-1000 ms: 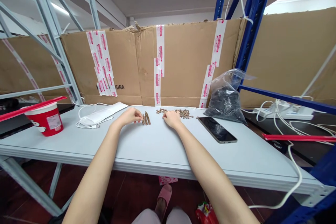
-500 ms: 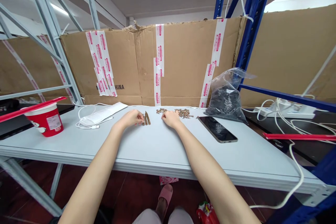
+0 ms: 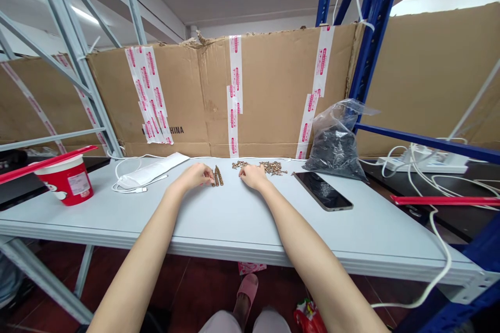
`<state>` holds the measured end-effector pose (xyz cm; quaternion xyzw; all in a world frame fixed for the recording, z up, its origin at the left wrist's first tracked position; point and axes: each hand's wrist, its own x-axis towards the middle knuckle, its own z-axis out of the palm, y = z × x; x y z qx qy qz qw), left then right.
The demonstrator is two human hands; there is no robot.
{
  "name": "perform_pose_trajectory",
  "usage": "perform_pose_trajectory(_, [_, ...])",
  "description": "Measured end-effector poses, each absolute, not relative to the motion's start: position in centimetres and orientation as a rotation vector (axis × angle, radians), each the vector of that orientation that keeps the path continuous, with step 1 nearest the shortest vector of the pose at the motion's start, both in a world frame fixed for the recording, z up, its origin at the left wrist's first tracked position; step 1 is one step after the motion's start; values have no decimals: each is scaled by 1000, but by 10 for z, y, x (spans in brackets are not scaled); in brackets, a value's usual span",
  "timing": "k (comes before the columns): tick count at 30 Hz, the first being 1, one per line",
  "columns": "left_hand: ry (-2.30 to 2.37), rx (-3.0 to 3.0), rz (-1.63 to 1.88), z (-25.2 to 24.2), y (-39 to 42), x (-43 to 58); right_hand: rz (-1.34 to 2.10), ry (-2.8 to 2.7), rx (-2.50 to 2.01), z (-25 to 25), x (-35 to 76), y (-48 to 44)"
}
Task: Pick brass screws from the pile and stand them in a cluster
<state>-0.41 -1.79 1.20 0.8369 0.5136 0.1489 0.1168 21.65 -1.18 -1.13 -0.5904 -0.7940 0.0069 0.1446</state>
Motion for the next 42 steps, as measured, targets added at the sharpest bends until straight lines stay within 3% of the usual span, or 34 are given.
perform_pose_trajectory(9, [1587,2426,495,19,-24,-13,30,-2307,-1709,-12,217,-11])
perform_pose_trajectory(19, [1638,2388,289,6,-15,-11,43,-2299,-1715,-13,216,-8])
perform_pose_trajectory(36, [1664,2229,237,2,-17,-10,34,-2298,-1730,-11,217,-10])
perform_pose_trajectory(42, [1750,2232,245,5,-16,-14,356,-2223,-1723,-1,212,-16])
